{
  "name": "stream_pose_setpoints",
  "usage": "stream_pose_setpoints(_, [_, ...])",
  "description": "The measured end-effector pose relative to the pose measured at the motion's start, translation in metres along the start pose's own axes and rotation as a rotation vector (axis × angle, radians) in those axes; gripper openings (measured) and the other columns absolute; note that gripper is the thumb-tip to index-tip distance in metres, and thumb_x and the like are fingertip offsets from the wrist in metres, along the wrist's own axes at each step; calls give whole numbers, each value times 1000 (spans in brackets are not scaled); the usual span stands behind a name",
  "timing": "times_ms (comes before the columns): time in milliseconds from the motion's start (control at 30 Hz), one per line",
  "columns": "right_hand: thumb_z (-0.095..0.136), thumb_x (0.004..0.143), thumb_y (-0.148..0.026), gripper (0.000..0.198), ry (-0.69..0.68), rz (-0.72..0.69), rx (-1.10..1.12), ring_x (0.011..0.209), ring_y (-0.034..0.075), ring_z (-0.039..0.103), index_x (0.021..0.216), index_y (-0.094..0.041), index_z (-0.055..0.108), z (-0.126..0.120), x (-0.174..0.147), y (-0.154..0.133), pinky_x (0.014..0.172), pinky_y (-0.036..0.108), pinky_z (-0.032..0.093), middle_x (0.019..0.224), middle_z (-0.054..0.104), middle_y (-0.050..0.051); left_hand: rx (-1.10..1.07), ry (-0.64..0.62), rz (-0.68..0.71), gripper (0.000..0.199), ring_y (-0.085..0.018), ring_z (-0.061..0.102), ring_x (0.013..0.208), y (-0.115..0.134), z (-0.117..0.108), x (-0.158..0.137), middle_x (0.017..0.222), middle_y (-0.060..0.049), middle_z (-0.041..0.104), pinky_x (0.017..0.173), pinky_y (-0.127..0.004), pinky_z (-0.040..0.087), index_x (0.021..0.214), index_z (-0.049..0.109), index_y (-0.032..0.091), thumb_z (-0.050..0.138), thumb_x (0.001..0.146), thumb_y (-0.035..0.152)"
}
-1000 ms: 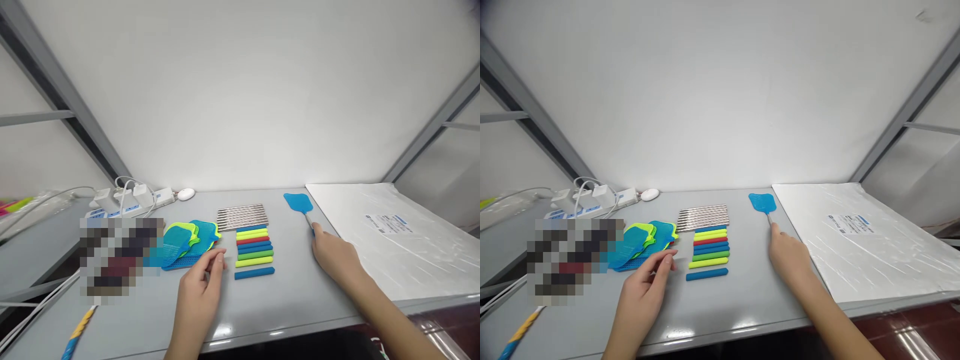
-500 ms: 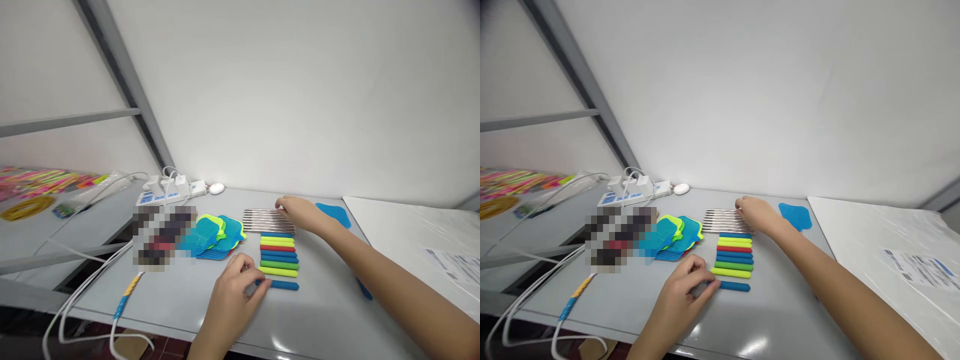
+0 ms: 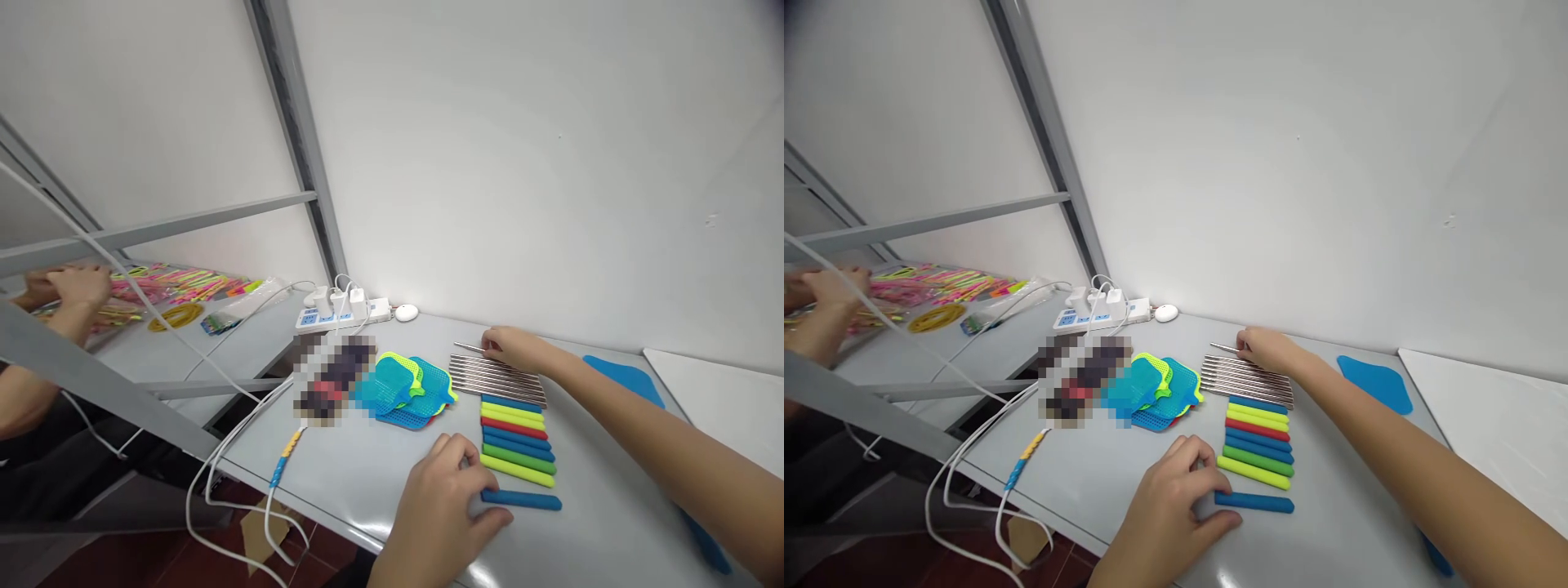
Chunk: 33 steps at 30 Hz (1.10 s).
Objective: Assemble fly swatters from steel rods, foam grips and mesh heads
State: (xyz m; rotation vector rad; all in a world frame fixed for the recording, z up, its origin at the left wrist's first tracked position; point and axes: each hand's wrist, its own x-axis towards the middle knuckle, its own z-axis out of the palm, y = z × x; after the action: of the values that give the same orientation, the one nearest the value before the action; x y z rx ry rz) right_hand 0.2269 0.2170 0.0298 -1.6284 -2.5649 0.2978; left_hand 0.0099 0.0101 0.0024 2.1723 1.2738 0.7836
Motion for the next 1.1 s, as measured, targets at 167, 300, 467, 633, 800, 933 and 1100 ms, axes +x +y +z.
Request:
stream_pose_setpoints(167, [50, 90, -28, 15, 146, 127, -11, 77, 22, 61, 88, -18, 61, -9, -11, -12, 66, 30, 40, 89, 68, 10, -6, -36, 85, 24, -20, 53, 94, -4, 3, -2, 101, -1, 56, 78, -32, 45, 86, 65, 26, 79, 67, 21])
stream_pose_setpoints(300, [34, 98, -36, 26, 358, 266, 7, 74, 23, 61, 110, -18, 50, -35, -52, -28, 63, 32, 41, 91, 67, 11, -28, 13, 156, 18, -20, 52, 92, -2, 3, -2, 99, -3, 56, 79, -34, 46, 84, 62, 22, 72, 71, 14])
stream_pose_setpoints(467, [53, 91, -38, 19, 881, 188, 612, 87, 22, 64, 104, -24, 48, -54, -125, -71, 75, 36, 49, 93, 65, 5, -261, 198, 290, 11, -19, 58, 89, 0, -6, -4, 95, -5, 60, 79, -32, 48, 89, 62, 20, 67, 80, 16])
stream_pose_setpoints(633, [50, 89, -25, 3, 806, 169, 1593, 74, 16, 61, 87, -22, 50, -50, -164, -127, 74, 34, 51, 80, 58, 0, -664, 465, 142, 7, -17, 65, 81, 12, -2, -10, 89, -2, 66, 75, -31, 52, 84, 57, 21, 64, 86, 23])
stream_pose_setpoints(800, [48, 88, -15, 10, 793, 123, 2012, 52, 7, 36, 80, -21, 50, -48, -174, -162, 51, 21, 39, 66, 38, -6, -701, 514, -18, 10, -15, 63, 71, 29, 14, -14, 75, -1, 66, 67, -26, 50, 87, 63, 20, 61, 88, 30])
stream_pose_setpoints(933, [46, 89, -15, 12, 758, 85, 2006, 49, 7, 26, 80, -22, 51, -48, -175, -171, 43, 20, 26, 61, 32, -6, -542, 339, 70, 16, -15, 58, 70, 27, 15, -12, 76, -1, 64, 64, -24, 45, 90, 69, 21, 66, 85, 35])
stream_pose_setpoints(1100, [45, 89, -15, 13, 802, 54, 1980, 49, 8, 22, 80, -23, 52, -39, -169, -172, 42, 21, 21, 58, 29, -7, -532, 256, 36, 25, -16, 54, 71, 24, 16, -10, 76, -2, 60, 66, -26, 43, 86, 65, 19, 62, 87, 44])
